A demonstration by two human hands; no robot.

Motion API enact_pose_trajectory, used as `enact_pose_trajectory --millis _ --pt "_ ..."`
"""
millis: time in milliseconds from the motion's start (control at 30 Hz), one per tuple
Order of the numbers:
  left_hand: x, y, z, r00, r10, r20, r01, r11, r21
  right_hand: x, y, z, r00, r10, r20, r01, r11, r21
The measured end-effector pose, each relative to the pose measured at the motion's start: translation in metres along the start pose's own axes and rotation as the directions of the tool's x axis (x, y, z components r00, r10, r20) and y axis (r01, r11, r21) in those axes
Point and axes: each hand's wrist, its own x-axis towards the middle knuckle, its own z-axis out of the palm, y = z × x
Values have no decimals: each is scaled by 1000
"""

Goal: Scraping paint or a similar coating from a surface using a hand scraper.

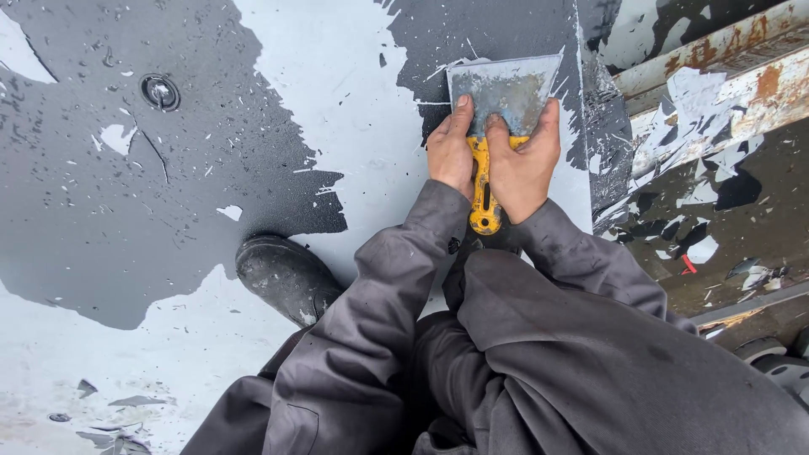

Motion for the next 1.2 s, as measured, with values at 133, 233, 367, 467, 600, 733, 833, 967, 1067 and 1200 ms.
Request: enact_pose_trajectory --millis 133,233,367,467,600,733,833,967,1067,1200 --pt "-6 15 1 996 -80 35 81 997 -17 -1 -2 2 1000 -16 6 16 991 -131" --pt "-11 17 -6 998 -53 -17 53 998 22 -3 -7 10 999 33 18 -30 989 -144" --pt "-23 22 -25 999 -42 -16 41 997 -71 -11 -10 21 996 66 54 -53 975 -216" --pt "-25 20 -36 997 9 -77 -14 997 -74 -10 -9 25 984 97 149 -63 973 -220" --pt "-43 26 -47 981 22 -191 -67 971 -231 -18 -11 34 946 206 250 -113 933 -341" --pt "-32 30 -31 995 34 -89 -39 998 -55 -14 -12 22 974 104 202 -80 989 -122" --pt "-18 14 -19 999 20 -29 -21 999 -47 -12 -5 10 992 64 112 -52 993 -104" --pt "-4 15 -4 999 -52 6 52 999 16 -4 -3 5 1000 -17 24 19 995 -99" --pt "-7 14 -17 996 -84 -11 85 995 48 -7 -7 12 999 24 27 -19 985 -170" --pt "-39 37 -30 992 -73 -100 66 995 -71 -17 -12 29 977 106 183 -51 958 -282"
